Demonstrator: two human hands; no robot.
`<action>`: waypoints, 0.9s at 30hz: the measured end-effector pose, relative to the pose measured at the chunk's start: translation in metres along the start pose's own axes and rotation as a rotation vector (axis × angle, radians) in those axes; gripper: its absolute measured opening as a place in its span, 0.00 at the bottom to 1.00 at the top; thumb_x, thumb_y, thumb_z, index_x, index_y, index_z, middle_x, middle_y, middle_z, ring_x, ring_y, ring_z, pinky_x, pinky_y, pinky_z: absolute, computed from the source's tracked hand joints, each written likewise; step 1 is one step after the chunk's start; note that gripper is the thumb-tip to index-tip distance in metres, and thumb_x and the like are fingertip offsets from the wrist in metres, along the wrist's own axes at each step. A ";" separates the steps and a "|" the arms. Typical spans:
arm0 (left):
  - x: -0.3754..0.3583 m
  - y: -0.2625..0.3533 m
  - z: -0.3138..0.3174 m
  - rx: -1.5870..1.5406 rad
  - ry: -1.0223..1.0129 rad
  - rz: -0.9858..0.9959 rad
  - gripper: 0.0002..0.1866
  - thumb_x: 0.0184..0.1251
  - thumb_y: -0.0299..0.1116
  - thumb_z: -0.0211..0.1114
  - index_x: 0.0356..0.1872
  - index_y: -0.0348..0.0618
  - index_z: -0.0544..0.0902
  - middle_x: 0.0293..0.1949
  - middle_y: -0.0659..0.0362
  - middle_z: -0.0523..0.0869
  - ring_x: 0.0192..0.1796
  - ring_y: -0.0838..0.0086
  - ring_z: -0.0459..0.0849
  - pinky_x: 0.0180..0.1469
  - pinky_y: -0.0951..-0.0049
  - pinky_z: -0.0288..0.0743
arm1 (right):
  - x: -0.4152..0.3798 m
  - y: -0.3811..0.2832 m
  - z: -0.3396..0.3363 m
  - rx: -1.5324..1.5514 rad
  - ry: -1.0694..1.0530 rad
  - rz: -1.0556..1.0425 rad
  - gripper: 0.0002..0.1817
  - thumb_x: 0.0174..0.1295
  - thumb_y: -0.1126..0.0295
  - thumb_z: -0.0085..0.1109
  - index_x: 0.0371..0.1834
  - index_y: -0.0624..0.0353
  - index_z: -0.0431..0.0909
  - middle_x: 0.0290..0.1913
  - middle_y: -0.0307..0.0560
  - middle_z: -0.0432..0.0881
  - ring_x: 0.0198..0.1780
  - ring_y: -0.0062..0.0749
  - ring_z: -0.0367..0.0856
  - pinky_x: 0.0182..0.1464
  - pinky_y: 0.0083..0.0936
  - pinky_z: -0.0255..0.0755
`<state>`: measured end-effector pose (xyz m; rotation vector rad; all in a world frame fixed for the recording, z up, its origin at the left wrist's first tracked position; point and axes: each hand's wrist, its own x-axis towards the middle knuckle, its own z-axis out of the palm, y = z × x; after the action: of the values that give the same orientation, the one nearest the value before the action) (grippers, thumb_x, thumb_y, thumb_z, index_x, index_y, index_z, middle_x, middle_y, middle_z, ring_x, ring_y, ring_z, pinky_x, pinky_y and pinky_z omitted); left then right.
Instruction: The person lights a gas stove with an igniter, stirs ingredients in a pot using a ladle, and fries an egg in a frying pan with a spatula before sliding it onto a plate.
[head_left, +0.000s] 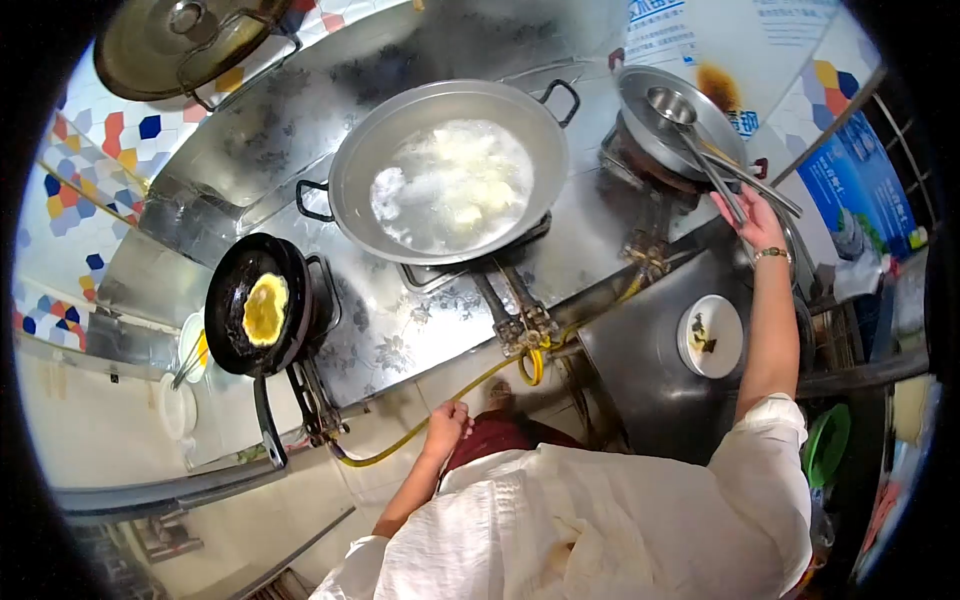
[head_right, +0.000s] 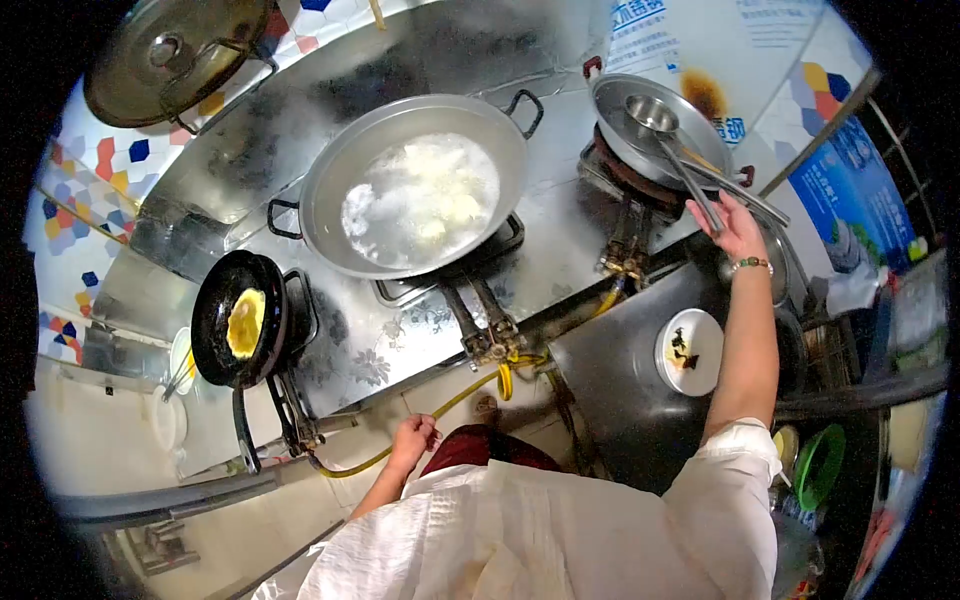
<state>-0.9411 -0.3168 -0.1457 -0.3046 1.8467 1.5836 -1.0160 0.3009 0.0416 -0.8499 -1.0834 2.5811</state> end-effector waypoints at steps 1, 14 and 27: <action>0.005 0.004 -0.004 0.009 -0.010 -0.035 0.11 0.67 0.33 0.51 0.32 0.33 0.75 0.21 0.57 0.79 0.19 0.78 0.76 0.22 0.79 0.71 | 0.001 0.000 0.008 -0.049 -0.007 0.045 0.26 0.67 0.61 0.43 0.53 0.79 0.59 0.49 0.66 0.72 0.44 0.45 0.79 0.41 0.29 0.80; 0.075 0.061 0.034 -0.095 -0.167 0.017 0.19 0.69 0.44 0.50 0.34 0.34 0.74 0.26 0.55 0.79 0.23 0.75 0.77 0.25 0.75 0.72 | -0.015 0.039 0.018 -1.697 0.408 -0.832 0.16 0.59 0.69 0.53 0.47 0.67 0.73 0.34 0.56 0.80 0.28 0.38 0.79 0.32 0.29 0.73; 0.094 0.056 0.066 -0.431 -0.145 -0.131 0.08 0.63 0.30 0.59 0.34 0.34 0.74 0.23 0.54 0.79 0.22 0.70 0.80 0.23 0.74 0.76 | -0.091 0.072 0.179 -1.490 -0.329 -0.621 0.26 0.59 0.74 0.54 0.62 0.61 0.64 0.34 0.46 0.77 0.29 0.24 0.74 0.33 0.21 0.71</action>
<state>-1.0209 -0.2190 -0.1623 -0.4778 1.3377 1.8489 -1.0459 0.1093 0.1304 -0.1132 -2.7910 1.0957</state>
